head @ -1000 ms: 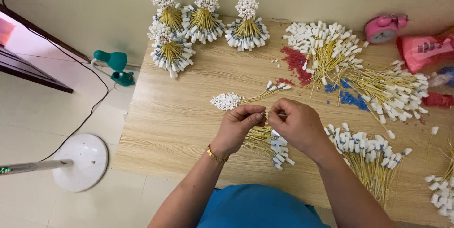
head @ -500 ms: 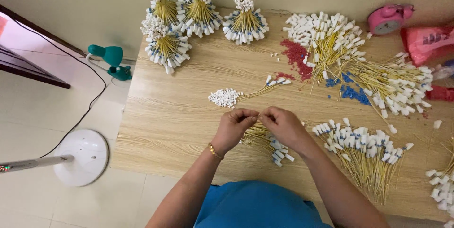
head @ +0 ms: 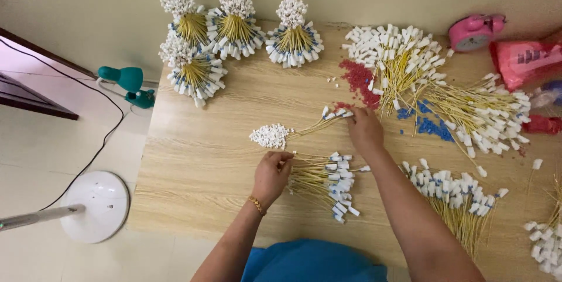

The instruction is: Manual assembly of small white connector components onto yellow wires.

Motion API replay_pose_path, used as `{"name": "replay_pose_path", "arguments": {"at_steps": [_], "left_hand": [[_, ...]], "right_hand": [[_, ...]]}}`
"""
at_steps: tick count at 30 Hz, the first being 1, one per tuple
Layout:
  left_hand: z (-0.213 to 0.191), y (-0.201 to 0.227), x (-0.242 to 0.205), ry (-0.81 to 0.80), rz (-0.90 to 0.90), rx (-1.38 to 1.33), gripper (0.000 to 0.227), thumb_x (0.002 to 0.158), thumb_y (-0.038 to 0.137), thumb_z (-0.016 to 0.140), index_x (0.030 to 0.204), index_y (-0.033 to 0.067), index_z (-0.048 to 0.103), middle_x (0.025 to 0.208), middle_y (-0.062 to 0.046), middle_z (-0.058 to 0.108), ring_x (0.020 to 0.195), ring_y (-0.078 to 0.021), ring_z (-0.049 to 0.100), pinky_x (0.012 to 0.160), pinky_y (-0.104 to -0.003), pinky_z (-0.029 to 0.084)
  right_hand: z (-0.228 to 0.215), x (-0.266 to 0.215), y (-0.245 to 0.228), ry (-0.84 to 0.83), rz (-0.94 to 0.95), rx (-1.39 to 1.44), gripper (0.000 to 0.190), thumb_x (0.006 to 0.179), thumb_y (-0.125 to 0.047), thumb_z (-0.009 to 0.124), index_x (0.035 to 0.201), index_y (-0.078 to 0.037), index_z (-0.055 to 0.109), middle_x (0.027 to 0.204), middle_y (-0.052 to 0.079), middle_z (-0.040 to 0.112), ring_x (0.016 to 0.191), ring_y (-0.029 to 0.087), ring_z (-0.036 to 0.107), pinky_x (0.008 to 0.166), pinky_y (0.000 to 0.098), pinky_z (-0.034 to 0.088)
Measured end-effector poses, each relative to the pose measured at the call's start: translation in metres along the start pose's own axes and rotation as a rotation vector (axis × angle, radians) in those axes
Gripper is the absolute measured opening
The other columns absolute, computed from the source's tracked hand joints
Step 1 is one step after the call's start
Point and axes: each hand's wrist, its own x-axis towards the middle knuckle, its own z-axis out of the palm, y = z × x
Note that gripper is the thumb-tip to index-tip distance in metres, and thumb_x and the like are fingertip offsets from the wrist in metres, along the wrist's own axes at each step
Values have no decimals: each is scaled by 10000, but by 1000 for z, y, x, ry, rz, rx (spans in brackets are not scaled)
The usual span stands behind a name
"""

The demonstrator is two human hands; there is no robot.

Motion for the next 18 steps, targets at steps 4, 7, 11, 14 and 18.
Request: {"name": "replay_pose_path", "arguments": {"at_steps": [4,7,11,14,18], "left_hand": [[-3,23,6,-26,-24,-16,168,890,127,717,1044,82,768,969,-87,704,742,-196,692,679,-319,575],[-4,43,12,-35,8,-39,164,902,139,722,1052,88,765,973,-93,710,767,-211,698,698,-320,579],[-13,89,24,96,372,93,233,908,194,739,1108,73,740,1039,-112,722,936,-288,700,833,-405,542],[-15,113,30,120,576,193,270,910,232,729,1125,68,741,1053,-127,731,1003,-313,698,911,-504,470],[-26,141,33,-266,361,-9,251,978,288,682,1095,84,768,952,-94,781,887,-219,718,851,-460,483]], "right_hand": [[-8,-2,-8,-61,-22,-12,326,892,-178,723,1216,-156,704,1140,117,657,1032,327,654,850,455,534],[-29,-11,-14,-147,7,-36,198,940,-202,715,1124,-128,707,1118,119,650,999,304,666,837,436,539],[-71,-33,-33,-88,-158,54,191,912,-204,747,1062,-92,711,1028,81,730,911,283,700,780,412,548],[-124,-55,-72,35,-340,151,171,891,-185,775,1019,-94,707,1015,65,751,877,266,716,762,386,557],[-177,-72,-104,232,-587,175,156,852,-127,807,962,-106,699,1014,55,757,903,232,727,780,370,568]]}}
